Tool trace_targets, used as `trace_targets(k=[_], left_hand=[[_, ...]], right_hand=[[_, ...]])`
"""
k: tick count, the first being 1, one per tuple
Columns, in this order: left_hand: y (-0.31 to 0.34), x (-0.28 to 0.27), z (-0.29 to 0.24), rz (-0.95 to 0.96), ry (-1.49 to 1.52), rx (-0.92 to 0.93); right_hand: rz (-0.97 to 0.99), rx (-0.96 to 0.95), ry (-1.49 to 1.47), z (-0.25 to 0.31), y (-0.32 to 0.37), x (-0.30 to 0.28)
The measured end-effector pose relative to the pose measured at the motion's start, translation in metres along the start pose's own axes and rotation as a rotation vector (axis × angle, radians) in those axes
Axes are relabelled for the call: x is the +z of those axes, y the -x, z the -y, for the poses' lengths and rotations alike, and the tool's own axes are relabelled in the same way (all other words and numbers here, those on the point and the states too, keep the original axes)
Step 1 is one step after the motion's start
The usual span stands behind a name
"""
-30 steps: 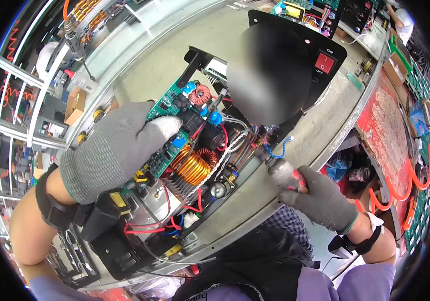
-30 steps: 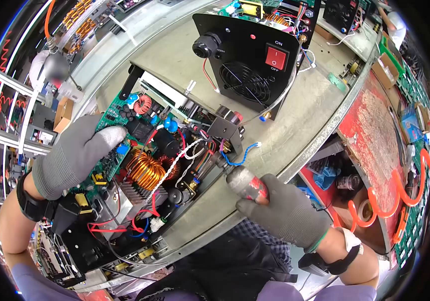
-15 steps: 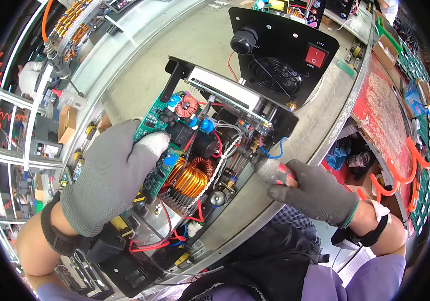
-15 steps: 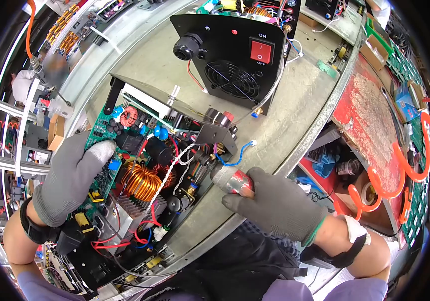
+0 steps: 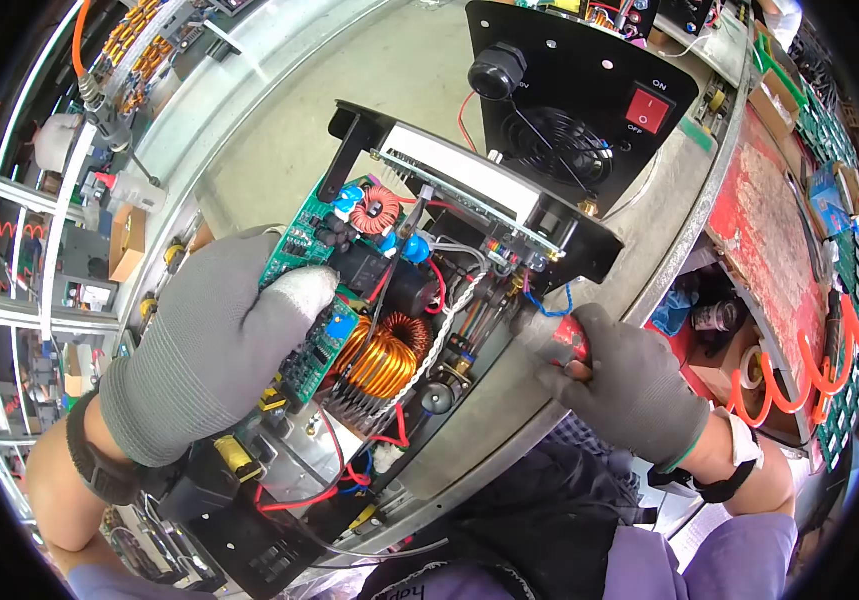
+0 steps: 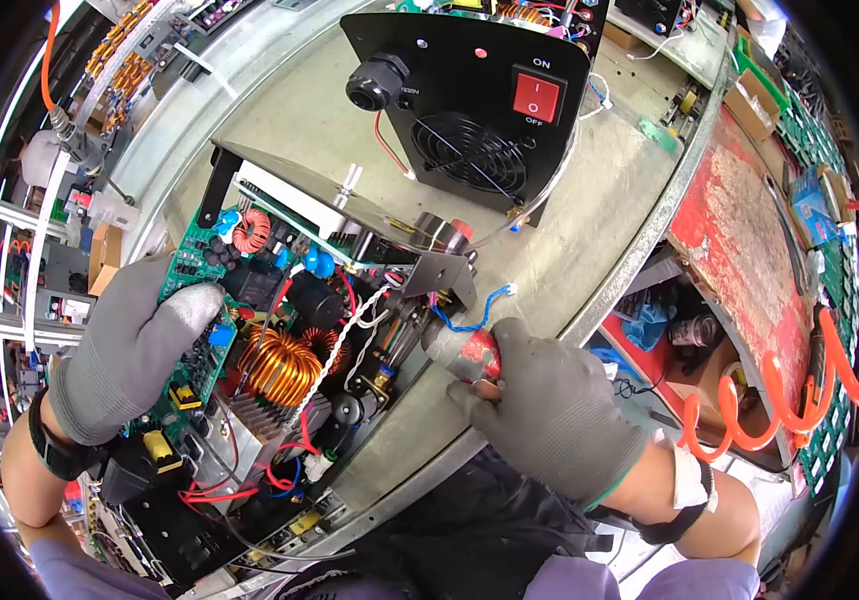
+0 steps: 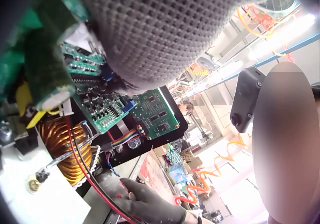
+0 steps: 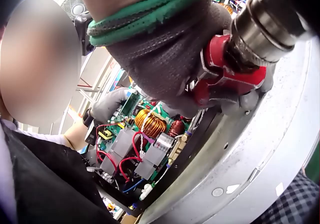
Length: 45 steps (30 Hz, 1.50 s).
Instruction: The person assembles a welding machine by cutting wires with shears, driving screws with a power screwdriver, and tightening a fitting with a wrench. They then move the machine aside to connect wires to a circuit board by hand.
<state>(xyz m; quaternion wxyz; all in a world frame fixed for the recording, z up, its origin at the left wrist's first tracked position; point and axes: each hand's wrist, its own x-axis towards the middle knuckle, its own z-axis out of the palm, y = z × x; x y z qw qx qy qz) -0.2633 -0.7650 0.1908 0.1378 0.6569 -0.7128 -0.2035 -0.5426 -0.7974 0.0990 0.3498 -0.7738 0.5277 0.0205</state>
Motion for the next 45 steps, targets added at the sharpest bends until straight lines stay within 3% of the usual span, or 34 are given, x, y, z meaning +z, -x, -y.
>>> trace_targets(k=[2, 21, 27, 29, 30, 32, 34, 35, 39, 41, 45], left_hand=[[0.000, -0.001, -0.003, 0.032, 0.117, -0.071], [0.000, 0.004, -0.007, 0.003, 0.126, -0.115], [-0.010, -0.016, 0.009, 0.109, 0.281, -0.339], [-0.030, -0.051, 0.048, 0.596, 0.004, -0.041], [-0.037, -0.056, 0.066, 0.616, 0.338, -0.174], [-0.053, -0.044, 0.086, 0.539, 0.713, -0.392], [-0.070, -0.013, 0.095, 0.429, 0.377, -0.067], [-0.079, -0.001, 0.099, 0.389, -0.008, 0.337], [-0.082, 0.039, 0.114, 0.631, 0.534, 0.347], [-0.080, 0.049, 0.112, 0.740, 0.617, 0.281], [-0.076, 0.066, 0.110, 0.825, 0.668, 0.228]], right_hand=[[-0.021, -0.008, 0.014, 0.000, 0.001, 0.003], [-0.002, -0.036, -0.007, -0.004, 0.000, 0.005], [0.018, -0.020, -0.039, -0.005, 0.000, 0.003], [0.029, -0.010, -0.036, -0.004, 0.000, 0.001], [0.037, 0.007, -0.032, -0.004, 0.000, 0.000], [0.056, 0.022, -0.055, -0.004, -0.002, -0.001], [0.081, 0.039, -0.061, -0.003, -0.003, -0.003], [0.085, 0.045, -0.057, -0.003, -0.003, -0.003], [0.091, 0.044, -0.038, -0.002, -0.003, -0.003], [0.083, 0.063, -0.077, -0.007, -0.003, 0.005], [-0.110, -0.142, -0.039, -0.016, 0.002, 0.013]])
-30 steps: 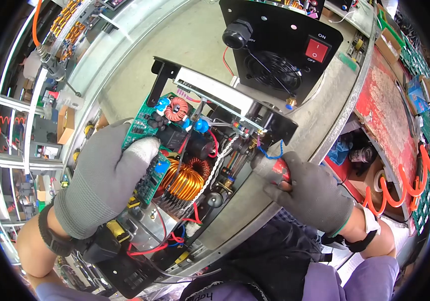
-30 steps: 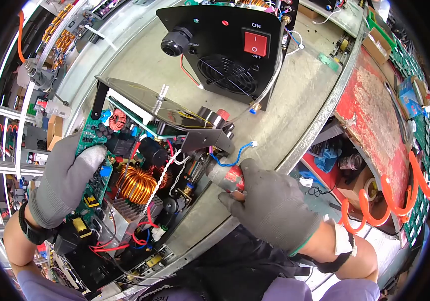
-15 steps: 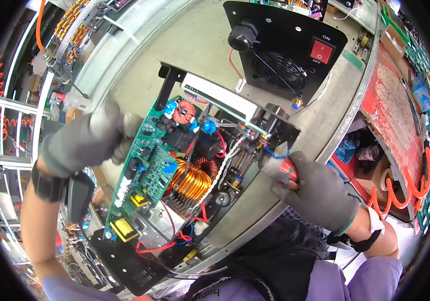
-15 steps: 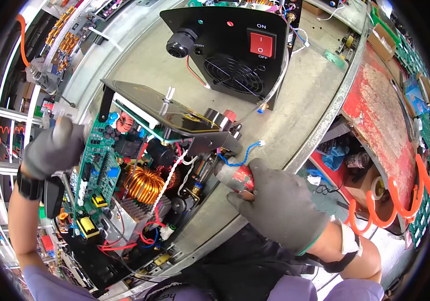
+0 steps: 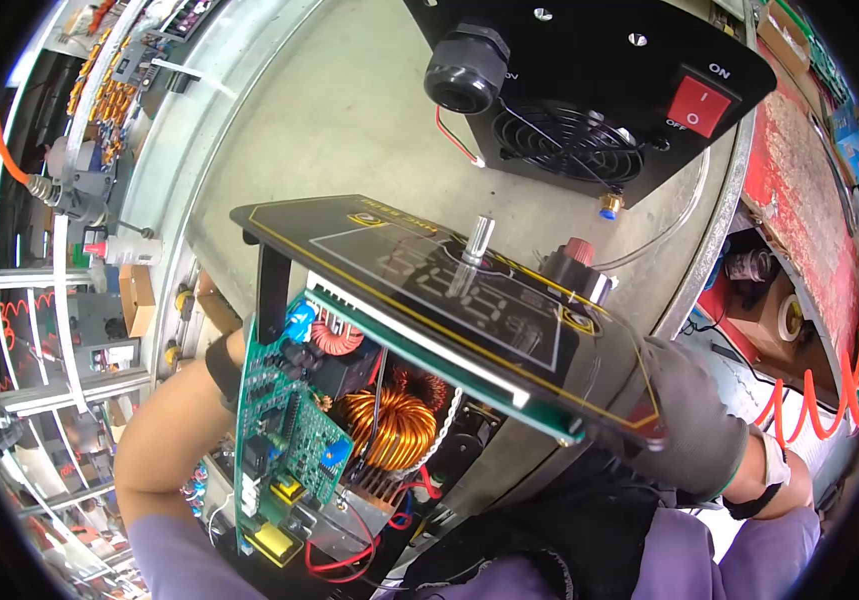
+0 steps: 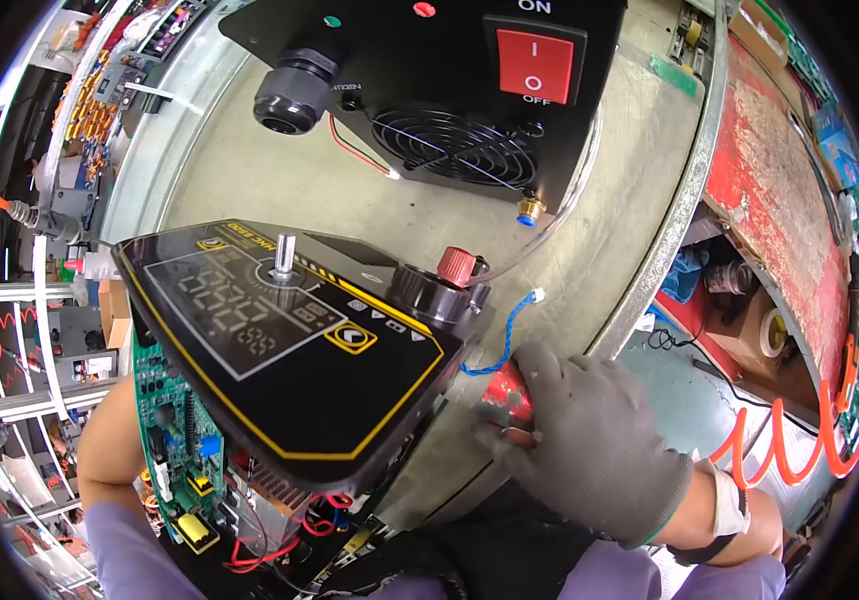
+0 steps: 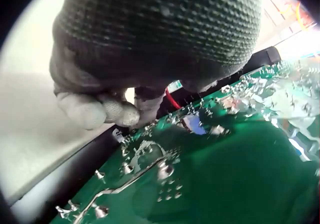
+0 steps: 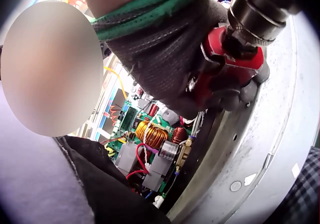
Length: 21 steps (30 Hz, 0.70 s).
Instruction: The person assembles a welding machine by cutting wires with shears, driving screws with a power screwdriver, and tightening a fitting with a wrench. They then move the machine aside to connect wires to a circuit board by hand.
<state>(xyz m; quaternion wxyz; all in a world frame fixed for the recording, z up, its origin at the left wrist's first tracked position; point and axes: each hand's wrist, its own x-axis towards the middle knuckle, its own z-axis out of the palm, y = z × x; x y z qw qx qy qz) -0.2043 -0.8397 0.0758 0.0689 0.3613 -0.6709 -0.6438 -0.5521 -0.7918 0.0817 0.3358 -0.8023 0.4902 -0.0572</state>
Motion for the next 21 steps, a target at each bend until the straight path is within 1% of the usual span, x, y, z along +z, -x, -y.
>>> trace_targets(k=[5, 14, 17, 21], left_hand=[[-0.006, 0.005, 0.003, 0.007, 0.038, -0.025], [-0.010, 0.011, 0.006, 0.012, 0.074, -0.045], [-0.009, 0.012, 0.005, 0.010, 0.081, -0.049], [-0.010, 0.013, 0.005, 0.007, 0.084, -0.054]], right_hand=[[-0.003, 0.015, -0.025, -0.004, 0.000, 0.006], [0.121, 0.012, -0.049, -0.010, 0.000, 0.006], [0.036, -0.055, -0.039, -0.006, -0.001, 0.003], [-0.055, -0.128, 0.051, -0.002, -0.002, 0.002]])
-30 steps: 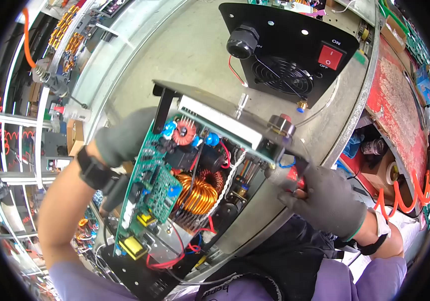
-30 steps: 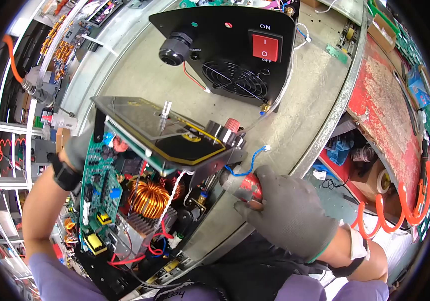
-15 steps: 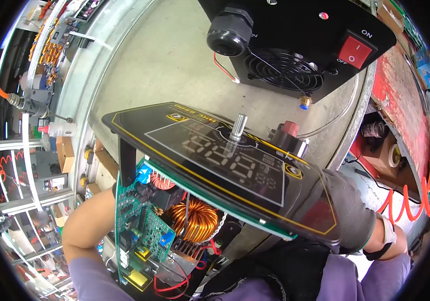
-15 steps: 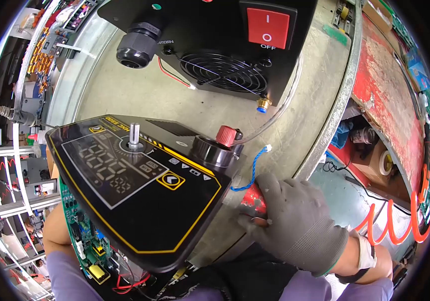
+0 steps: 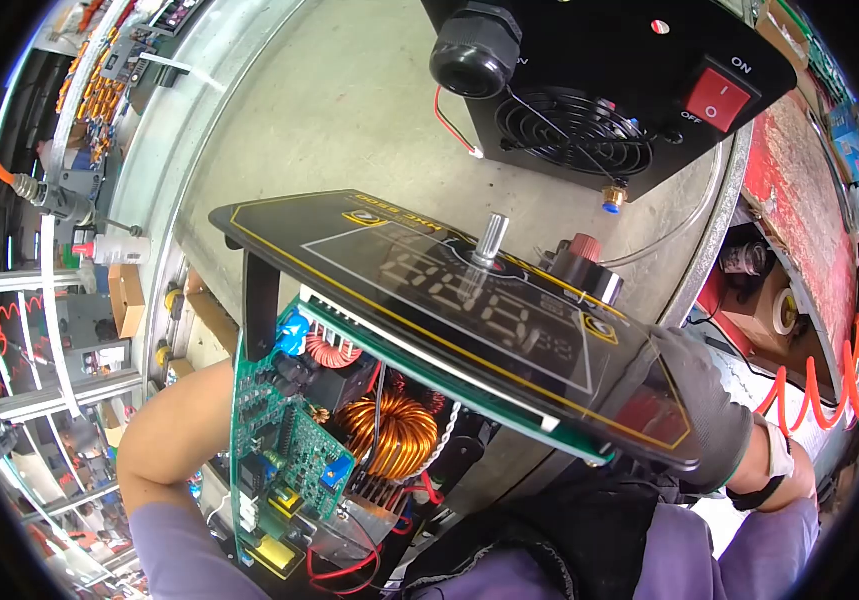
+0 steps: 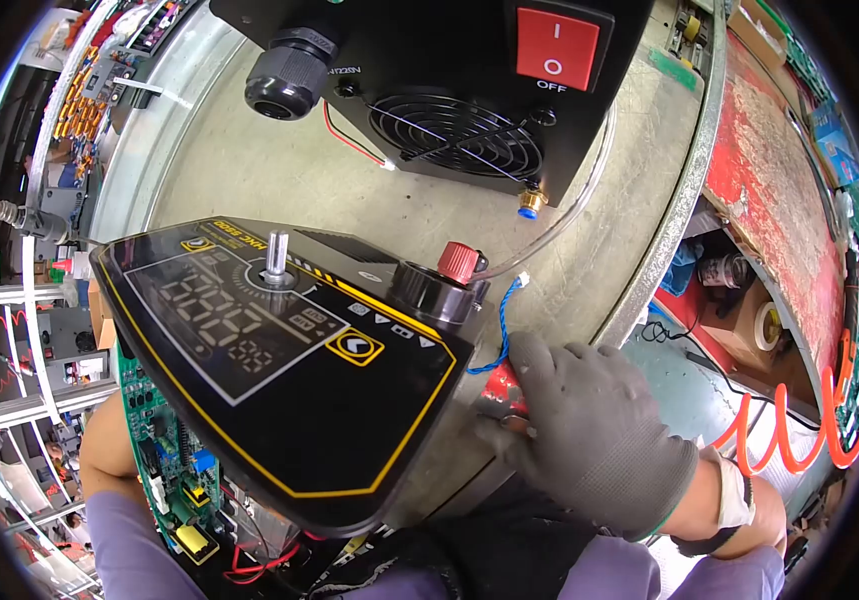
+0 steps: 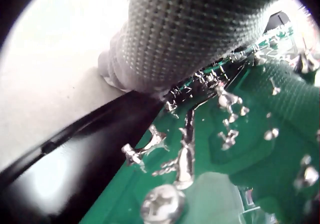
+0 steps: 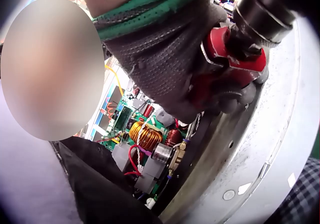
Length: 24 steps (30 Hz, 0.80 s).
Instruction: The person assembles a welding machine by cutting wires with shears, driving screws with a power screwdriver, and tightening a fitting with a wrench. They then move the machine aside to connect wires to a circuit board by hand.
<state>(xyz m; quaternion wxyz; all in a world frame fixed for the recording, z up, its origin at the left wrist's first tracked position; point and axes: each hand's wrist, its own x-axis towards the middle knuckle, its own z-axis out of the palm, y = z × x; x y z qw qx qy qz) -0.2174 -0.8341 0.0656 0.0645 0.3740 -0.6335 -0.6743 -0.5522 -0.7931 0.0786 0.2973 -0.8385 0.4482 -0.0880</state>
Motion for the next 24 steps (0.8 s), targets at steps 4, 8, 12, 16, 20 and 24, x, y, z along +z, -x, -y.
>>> trace_targets(k=[4, 8, 12, 16, 20, 24], left_hand=[[-0.001, 0.000, 0.000, -0.001, 0.007, -0.002], [0.000, -0.001, -0.005, -0.035, 0.015, -0.014], [0.009, -0.006, -0.018, -0.169, 0.067, -0.047], [0.033, -0.014, -0.052, -0.521, 0.176, -0.142], [0.094, -0.016, -0.070, -0.832, 0.112, -0.160], [0.149, 0.045, -0.134, -1.163, -0.055, -0.163]], right_hand=[[0.013, 0.009, 0.087, 0.008, -0.003, -0.006], [-0.060, -0.029, 0.160, 0.012, -0.005, -0.009], [0.023, 0.020, 0.193, 0.010, -0.008, -0.008], [0.068, 0.066, 0.160, 0.008, -0.008, -0.006], [-0.008, 0.018, 0.202, 0.004, -0.008, -0.001], [0.056, 0.020, 0.095, -0.001, -0.010, -0.007]])
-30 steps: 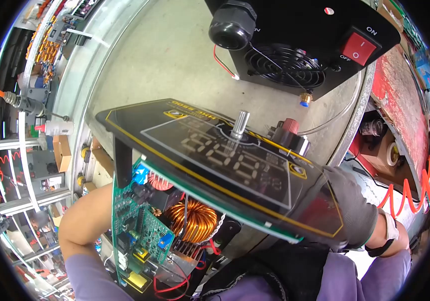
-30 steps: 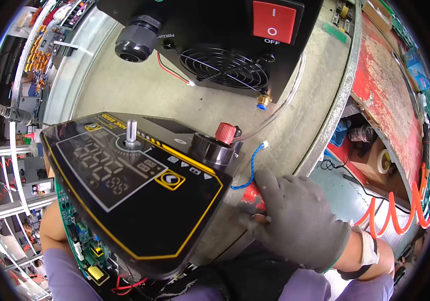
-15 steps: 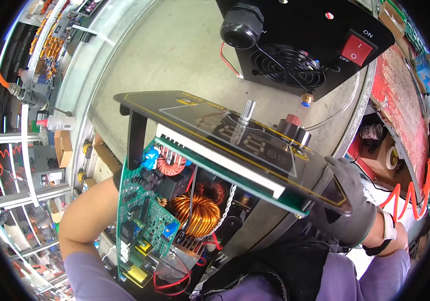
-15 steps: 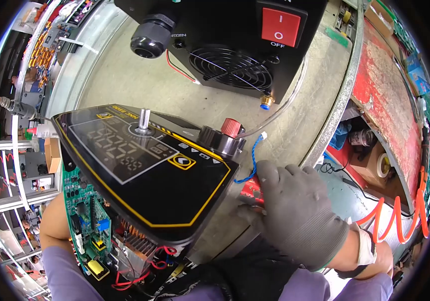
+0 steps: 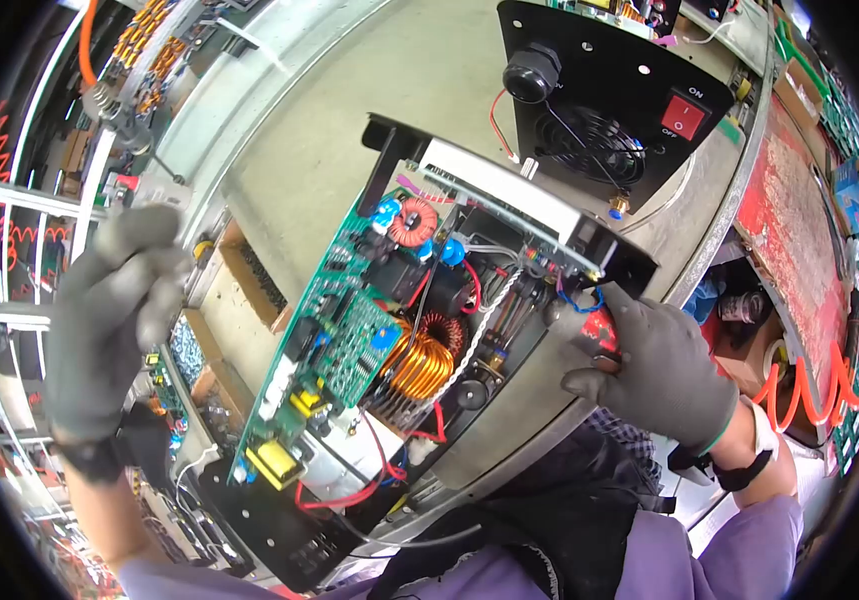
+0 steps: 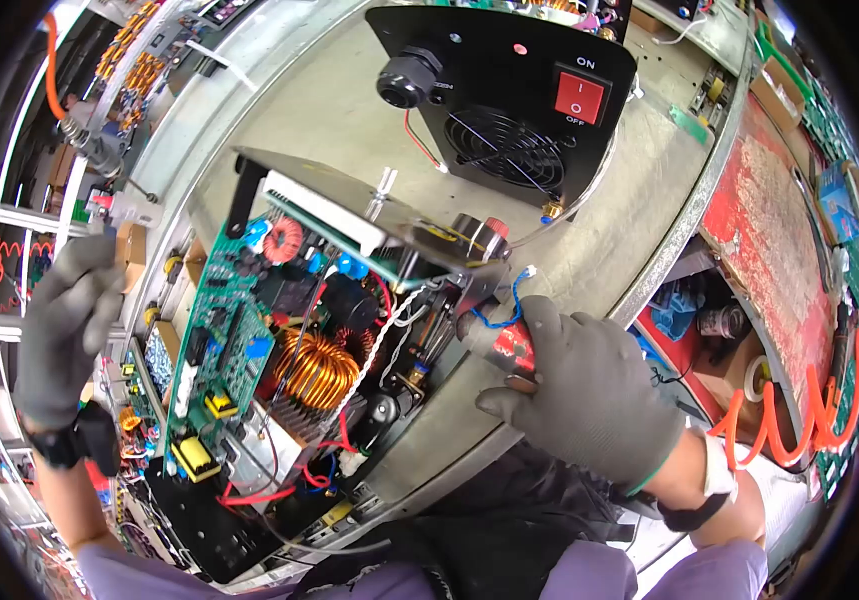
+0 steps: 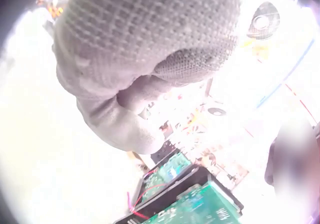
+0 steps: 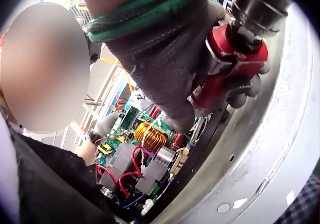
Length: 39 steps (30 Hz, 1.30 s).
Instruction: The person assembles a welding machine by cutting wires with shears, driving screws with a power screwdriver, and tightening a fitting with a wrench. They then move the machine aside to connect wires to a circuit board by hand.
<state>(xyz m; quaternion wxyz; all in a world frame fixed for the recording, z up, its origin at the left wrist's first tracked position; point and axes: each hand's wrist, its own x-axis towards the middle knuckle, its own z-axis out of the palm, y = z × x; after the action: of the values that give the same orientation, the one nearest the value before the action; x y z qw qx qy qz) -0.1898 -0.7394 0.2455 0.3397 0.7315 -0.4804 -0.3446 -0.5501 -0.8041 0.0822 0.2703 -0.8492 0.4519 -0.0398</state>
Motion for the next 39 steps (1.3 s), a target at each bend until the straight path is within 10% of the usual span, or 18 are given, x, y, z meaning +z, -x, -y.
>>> trace_targets(k=[5, 7, 9, 10, 14, 22, 27, 33, 39], left_hand=[[0.137, 0.012, 0.003, -0.280, 0.261, 0.214], [0.169, 0.030, 0.024, 0.081, 0.721, 0.320], [0.152, 0.061, 0.033, 0.854, 0.789, 0.248], [0.192, 0.118, 0.020, 0.103, 0.767, 0.099], [0.147, 0.181, 0.051, 0.448, 0.714, -0.304], [0.064, 0.279, 0.086, 0.314, 0.621, -0.136], [0.071, 0.273, 0.096, 0.335, 0.449, 0.014], [0.086, 0.240, 0.085, 0.427, 0.545, -0.419], [0.120, 0.212, 0.118, 0.414, 0.492, -0.433]], right_hand=[[0.197, -0.031, -0.021, -0.006, -0.010, -0.015], [0.178, -0.035, -0.067, -0.009, -0.010, -0.011], [0.216, -0.046, -0.068, -0.011, -0.012, -0.009], [0.199, -0.026, -0.066, -0.012, -0.013, -0.006], [0.140, -0.004, 0.080, -0.008, -0.013, -0.006], [0.111, 0.068, -0.100, -0.011, 0.016, -0.018], [0.114, 0.049, -0.245, -0.024, 0.053, -0.030], [0.152, 0.013, -0.332, -0.034, 0.069, -0.025], [0.330, -0.044, -0.450, -0.033, 0.079, -0.011]])
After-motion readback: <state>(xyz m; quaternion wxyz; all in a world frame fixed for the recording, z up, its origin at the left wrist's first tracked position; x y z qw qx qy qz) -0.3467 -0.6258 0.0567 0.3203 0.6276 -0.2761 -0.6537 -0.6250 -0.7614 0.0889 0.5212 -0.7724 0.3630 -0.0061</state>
